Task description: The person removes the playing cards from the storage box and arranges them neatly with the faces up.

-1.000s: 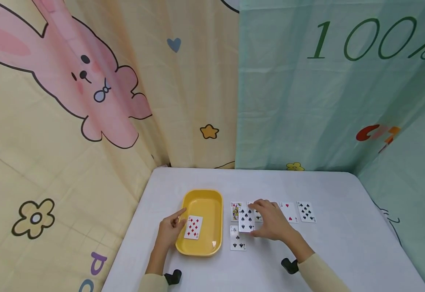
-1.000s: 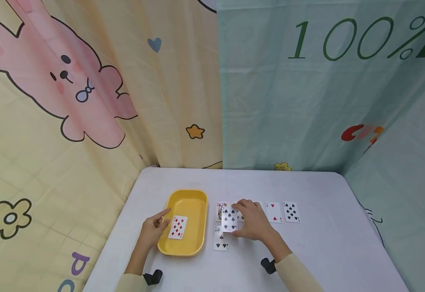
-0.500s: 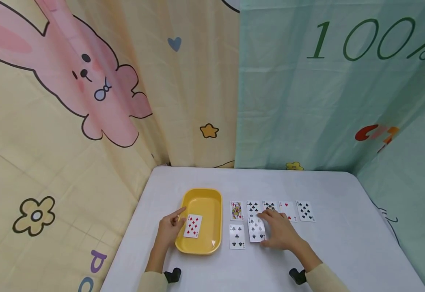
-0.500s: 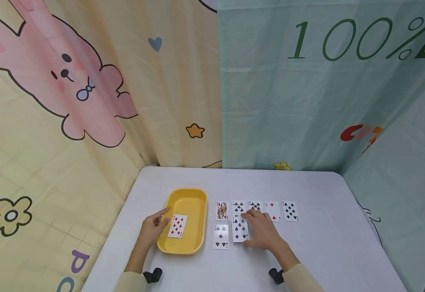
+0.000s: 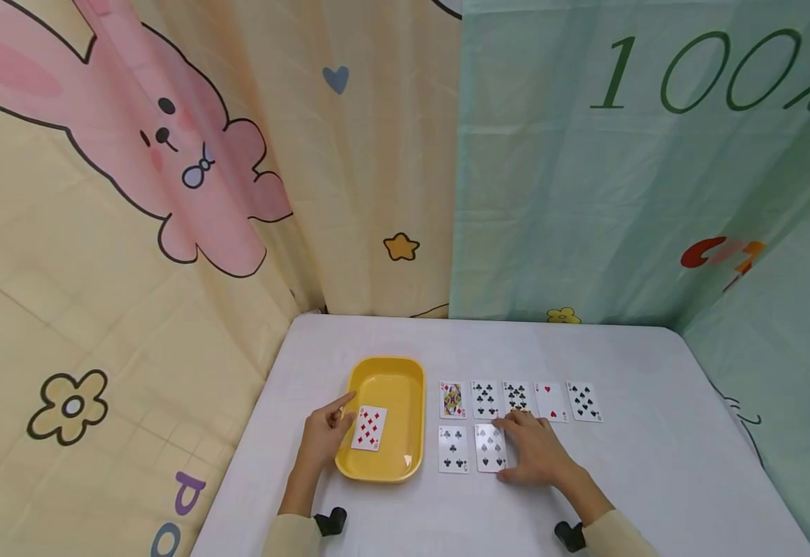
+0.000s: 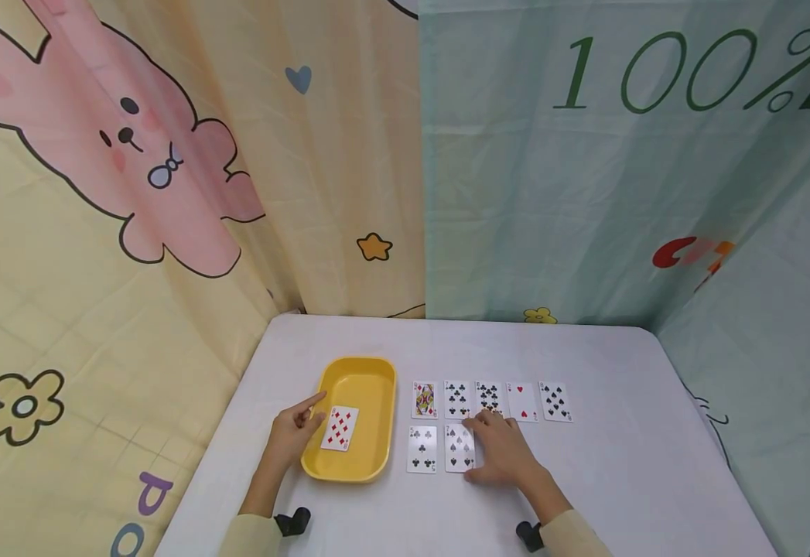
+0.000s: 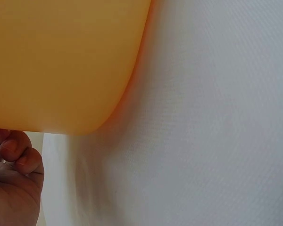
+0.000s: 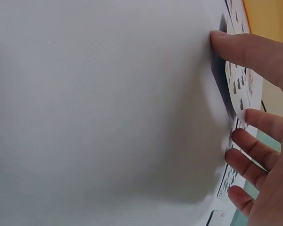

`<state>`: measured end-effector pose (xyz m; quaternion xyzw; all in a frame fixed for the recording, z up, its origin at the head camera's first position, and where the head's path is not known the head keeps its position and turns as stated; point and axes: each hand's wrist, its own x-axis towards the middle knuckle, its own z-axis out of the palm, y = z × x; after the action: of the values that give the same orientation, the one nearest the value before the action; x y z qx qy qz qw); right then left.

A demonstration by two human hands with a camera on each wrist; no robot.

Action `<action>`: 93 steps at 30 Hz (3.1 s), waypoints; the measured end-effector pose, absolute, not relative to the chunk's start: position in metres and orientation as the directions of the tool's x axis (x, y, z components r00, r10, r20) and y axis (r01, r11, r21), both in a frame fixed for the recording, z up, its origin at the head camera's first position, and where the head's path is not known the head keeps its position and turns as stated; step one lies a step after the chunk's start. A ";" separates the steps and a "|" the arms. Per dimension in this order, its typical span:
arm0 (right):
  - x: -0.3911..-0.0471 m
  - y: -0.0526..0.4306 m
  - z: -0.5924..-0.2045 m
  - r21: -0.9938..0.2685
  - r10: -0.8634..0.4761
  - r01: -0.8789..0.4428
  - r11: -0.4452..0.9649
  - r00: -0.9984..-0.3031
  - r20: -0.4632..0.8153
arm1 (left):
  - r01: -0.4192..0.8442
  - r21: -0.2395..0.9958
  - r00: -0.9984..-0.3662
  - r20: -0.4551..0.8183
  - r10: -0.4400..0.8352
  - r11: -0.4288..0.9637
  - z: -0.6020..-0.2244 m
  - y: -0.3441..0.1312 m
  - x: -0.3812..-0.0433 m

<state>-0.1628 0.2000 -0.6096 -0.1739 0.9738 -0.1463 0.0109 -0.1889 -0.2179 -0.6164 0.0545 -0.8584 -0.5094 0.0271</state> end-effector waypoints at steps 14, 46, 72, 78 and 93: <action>-0.163 0.204 -0.616 -0.325 -0.345 -0.330 0.886 -0.939 0.015 | -0.078 0.872 -0.993 -0.025 -0.116 0.482 -0.613 -0.218 -0.188; -0.178 0.191 -0.597 -0.430 -0.296 -0.338 0.837 -0.941 0.164 | -0.081 0.878 -0.993 -0.028 -0.119 0.472 -0.613 -0.218 -0.188; -0.218 0.071 -0.554 -0.555 -0.454 -0.443 0.704 -0.882 0.128 | -0.090 0.883 -0.992 -0.037 -0.122 0.461 -0.615 -0.216 -0.187; -0.222 0.038 -0.555 -0.541 -0.546 -0.523 0.659 -0.827 0.135 | -0.088 0.883 -0.992 -0.035 -0.123 0.461 -0.613 -0.218 -0.188; -0.216 -0.020 -0.584 -0.472 -0.626 -0.526 0.708 -0.777 -0.073 | -0.064 0.883 -0.995 -0.021 -0.097 0.465 -0.617 -0.217 -0.185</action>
<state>-0.2161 -0.0198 -0.5844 -0.3139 0.9170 -0.2180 0.1144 -0.1847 -0.2172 -0.6174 0.0470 -0.8558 -0.5149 0.0161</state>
